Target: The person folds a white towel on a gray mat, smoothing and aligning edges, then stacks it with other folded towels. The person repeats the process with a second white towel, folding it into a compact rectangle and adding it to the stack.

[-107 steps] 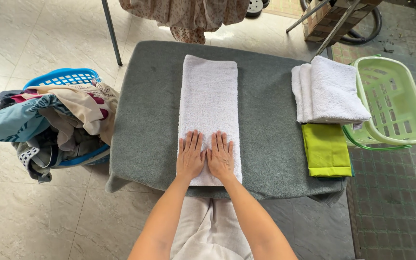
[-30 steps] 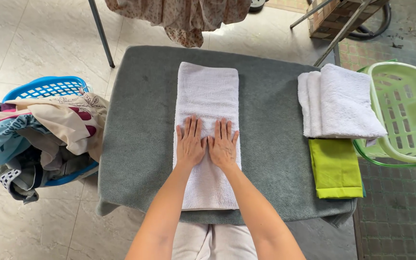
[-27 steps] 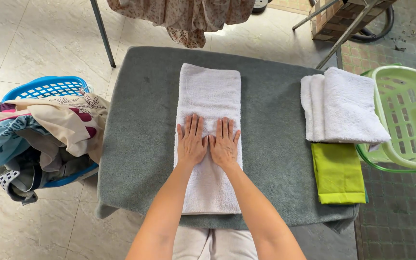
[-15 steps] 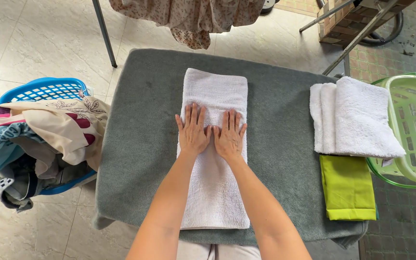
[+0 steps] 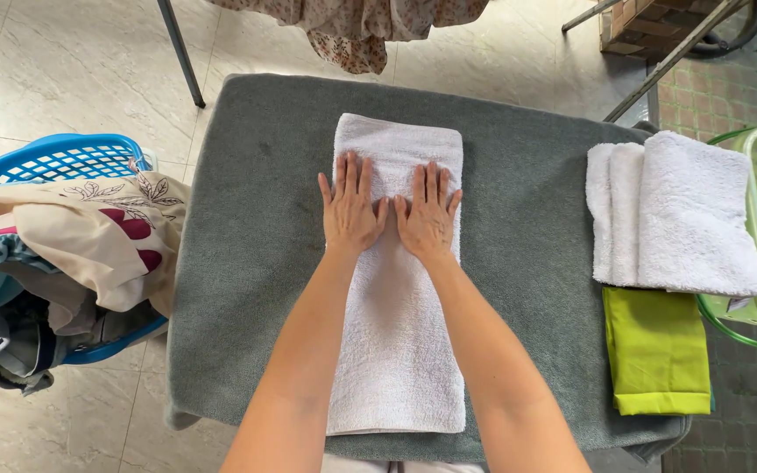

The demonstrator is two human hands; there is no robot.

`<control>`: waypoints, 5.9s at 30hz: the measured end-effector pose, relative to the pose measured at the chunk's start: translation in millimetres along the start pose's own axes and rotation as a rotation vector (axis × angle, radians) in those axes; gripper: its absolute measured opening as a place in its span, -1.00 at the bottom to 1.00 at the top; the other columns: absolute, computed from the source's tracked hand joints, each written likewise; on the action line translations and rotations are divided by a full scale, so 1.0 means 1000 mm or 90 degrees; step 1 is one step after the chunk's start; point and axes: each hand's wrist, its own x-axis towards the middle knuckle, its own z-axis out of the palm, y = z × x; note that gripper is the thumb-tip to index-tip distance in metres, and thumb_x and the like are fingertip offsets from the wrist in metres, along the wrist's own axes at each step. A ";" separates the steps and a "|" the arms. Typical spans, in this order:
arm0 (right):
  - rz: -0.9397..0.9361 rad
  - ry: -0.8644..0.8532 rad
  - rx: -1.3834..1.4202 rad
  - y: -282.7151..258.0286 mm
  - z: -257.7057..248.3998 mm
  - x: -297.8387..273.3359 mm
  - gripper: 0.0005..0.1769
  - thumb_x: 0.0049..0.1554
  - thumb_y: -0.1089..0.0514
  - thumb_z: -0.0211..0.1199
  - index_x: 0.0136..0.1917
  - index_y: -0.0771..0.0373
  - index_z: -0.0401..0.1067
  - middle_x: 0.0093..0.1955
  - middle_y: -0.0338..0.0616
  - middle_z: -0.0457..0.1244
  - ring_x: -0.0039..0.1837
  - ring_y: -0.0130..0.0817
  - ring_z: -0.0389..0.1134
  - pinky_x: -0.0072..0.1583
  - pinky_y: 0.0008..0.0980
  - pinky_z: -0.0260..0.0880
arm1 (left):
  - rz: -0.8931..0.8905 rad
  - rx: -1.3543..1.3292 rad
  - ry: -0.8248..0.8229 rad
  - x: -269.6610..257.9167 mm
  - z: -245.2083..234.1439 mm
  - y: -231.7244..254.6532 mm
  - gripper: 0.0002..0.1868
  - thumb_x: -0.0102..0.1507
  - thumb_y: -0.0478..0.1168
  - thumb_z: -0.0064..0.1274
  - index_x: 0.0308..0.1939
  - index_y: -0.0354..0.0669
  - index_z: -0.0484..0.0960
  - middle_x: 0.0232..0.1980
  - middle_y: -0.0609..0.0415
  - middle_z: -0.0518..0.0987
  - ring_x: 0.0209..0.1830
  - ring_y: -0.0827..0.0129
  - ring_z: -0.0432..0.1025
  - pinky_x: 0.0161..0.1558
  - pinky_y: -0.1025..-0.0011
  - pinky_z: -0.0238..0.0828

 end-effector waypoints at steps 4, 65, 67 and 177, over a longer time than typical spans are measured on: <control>0.016 -0.029 0.007 0.003 -0.004 0.015 -0.16 0.34 -0.29 -0.17 0.68 0.21 -0.17 0.74 0.02 -0.32 0.73 0.05 -0.45 0.59 0.28 -0.53 | -0.023 0.019 -0.036 0.015 -0.008 0.002 -0.08 0.29 0.20 -0.09 0.62 -0.04 -0.05 0.68 -0.12 -0.15 0.69 0.07 -0.33 0.54 -0.24 -0.49; -0.218 0.003 0.154 -0.006 -0.012 -0.249 -0.79 0.19 0.26 0.13 0.12 0.25 0.31 0.60 0.13 -0.03 0.68 0.04 -0.14 0.61 0.05 -0.27 | 0.534 -0.127 -0.144 -0.258 -0.042 0.014 -0.41 0.01 0.10 0.34 -0.11 -0.19 0.48 -0.02 -0.06 0.48 0.13 0.06 0.36 0.31 0.17 0.21; -0.227 0.007 0.155 -0.005 -0.013 -0.251 -0.85 0.26 0.21 0.10 0.10 0.26 0.33 0.59 0.12 0.00 0.68 0.05 -0.12 0.61 0.07 -0.25 | 0.582 -0.114 -0.182 -0.260 -0.048 0.013 -0.36 0.00 0.21 0.36 -0.19 -0.22 0.49 -0.03 -0.10 0.46 0.11 0.01 0.33 0.28 0.11 0.18; 0.256 0.143 0.186 0.017 -0.020 -0.079 -0.48 0.28 -0.07 0.13 0.36 0.26 0.17 0.30 0.14 0.22 0.10 0.12 0.41 0.12 0.00 0.41 | -0.298 -0.229 0.073 -0.080 -0.017 0.010 -0.67 0.41 -0.05 -0.03 0.03 -0.26 0.36 -0.15 -0.27 0.64 -0.14 -0.17 0.59 -0.12 0.03 0.52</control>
